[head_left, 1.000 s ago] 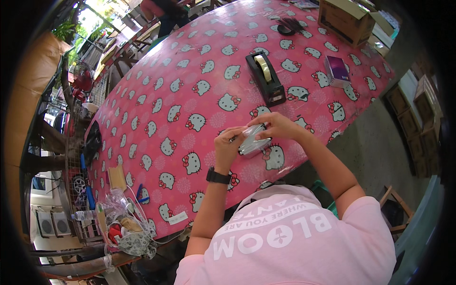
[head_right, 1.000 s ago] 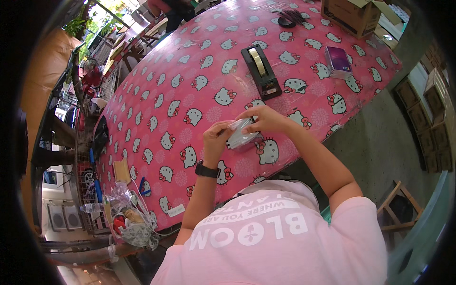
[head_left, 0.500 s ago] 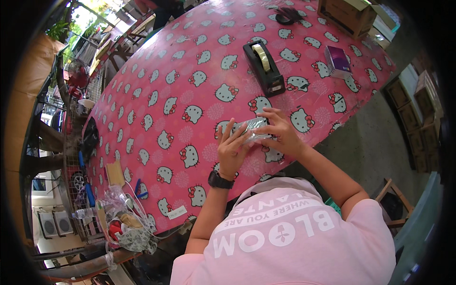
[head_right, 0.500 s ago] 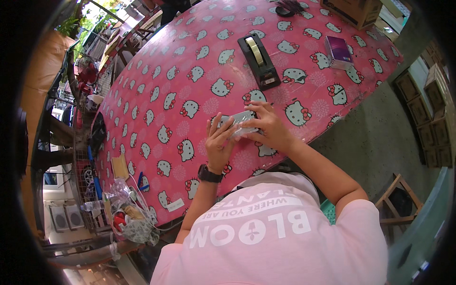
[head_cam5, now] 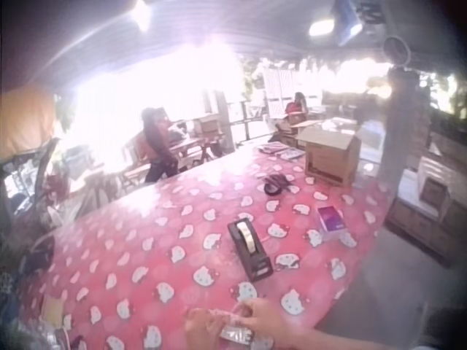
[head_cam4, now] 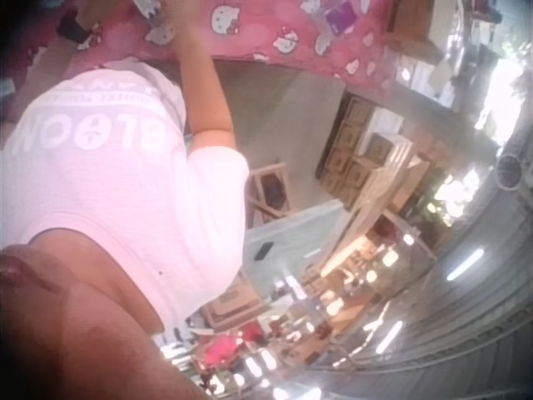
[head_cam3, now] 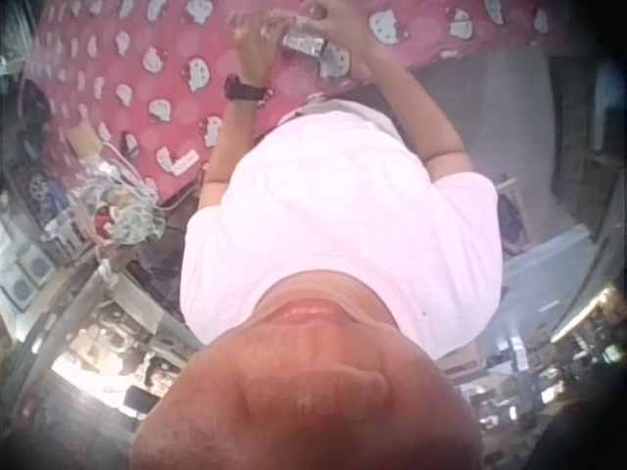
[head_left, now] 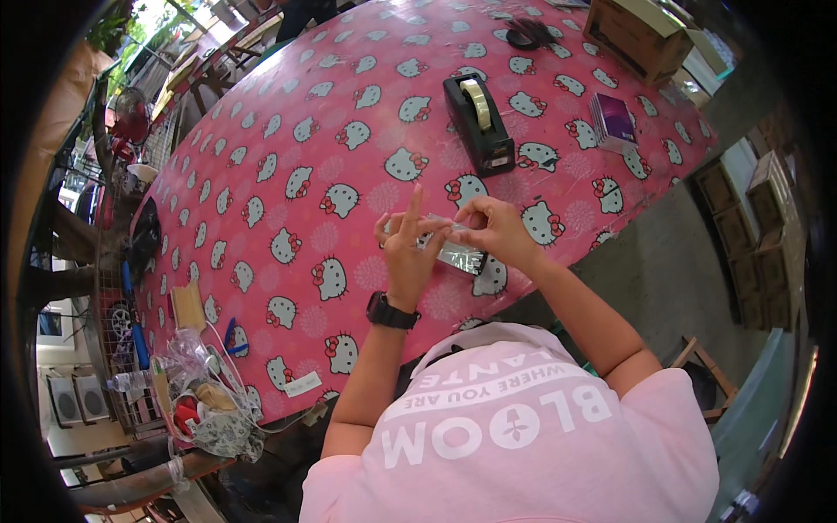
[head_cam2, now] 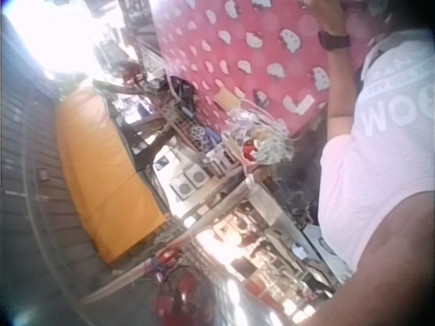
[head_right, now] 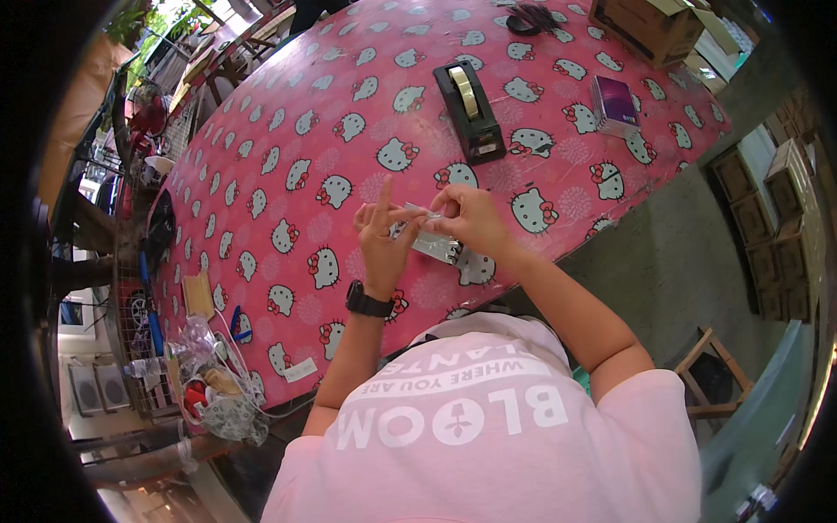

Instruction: The person places spiral-bound notepads of different colors into plastic sleeves by hand and seals them using adhesive tape from a dispenser.

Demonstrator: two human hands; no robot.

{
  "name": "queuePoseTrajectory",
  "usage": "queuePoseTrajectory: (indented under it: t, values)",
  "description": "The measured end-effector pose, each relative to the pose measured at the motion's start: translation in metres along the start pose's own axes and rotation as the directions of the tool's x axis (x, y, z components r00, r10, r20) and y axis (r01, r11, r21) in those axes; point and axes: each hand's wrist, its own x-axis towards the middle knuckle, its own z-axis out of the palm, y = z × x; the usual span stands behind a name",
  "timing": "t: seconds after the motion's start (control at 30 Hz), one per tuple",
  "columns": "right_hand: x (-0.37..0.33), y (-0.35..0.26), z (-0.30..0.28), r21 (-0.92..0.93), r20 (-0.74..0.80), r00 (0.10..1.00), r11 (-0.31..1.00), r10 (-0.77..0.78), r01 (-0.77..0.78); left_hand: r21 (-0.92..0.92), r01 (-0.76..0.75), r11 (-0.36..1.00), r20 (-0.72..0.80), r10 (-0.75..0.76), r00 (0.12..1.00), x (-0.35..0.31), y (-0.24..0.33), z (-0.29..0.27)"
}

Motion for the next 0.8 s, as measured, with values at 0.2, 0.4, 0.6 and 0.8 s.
queuePoseTrajectory:
  t: [0.2,0.4,0.6,0.8]
  values:
    - [0.009,0.009,-0.002,0.060,0.079,0.993,0.993,0.093,-0.098,0.200,-0.243,0.949,0.143,0.217,0.966,-0.046,0.016,-0.008]
    - [0.043,0.022,-0.031,-0.137,-0.048,0.986,0.979,-0.160,0.152,0.254,-0.153,0.955,0.342,0.059,0.938,-0.053,0.023,-0.010]
    - [0.125,0.089,-0.084,-0.387,-0.353,0.925,0.878,0.141,-0.282,0.280,-0.130,0.951,0.335,0.030,0.942,-0.048,0.032,-0.001]
    - [0.094,0.071,-0.058,-0.272,-0.448,0.869,0.958,-0.209,0.091,0.288,-0.094,0.953,0.295,0.005,0.956,-0.053,0.031,-0.003]
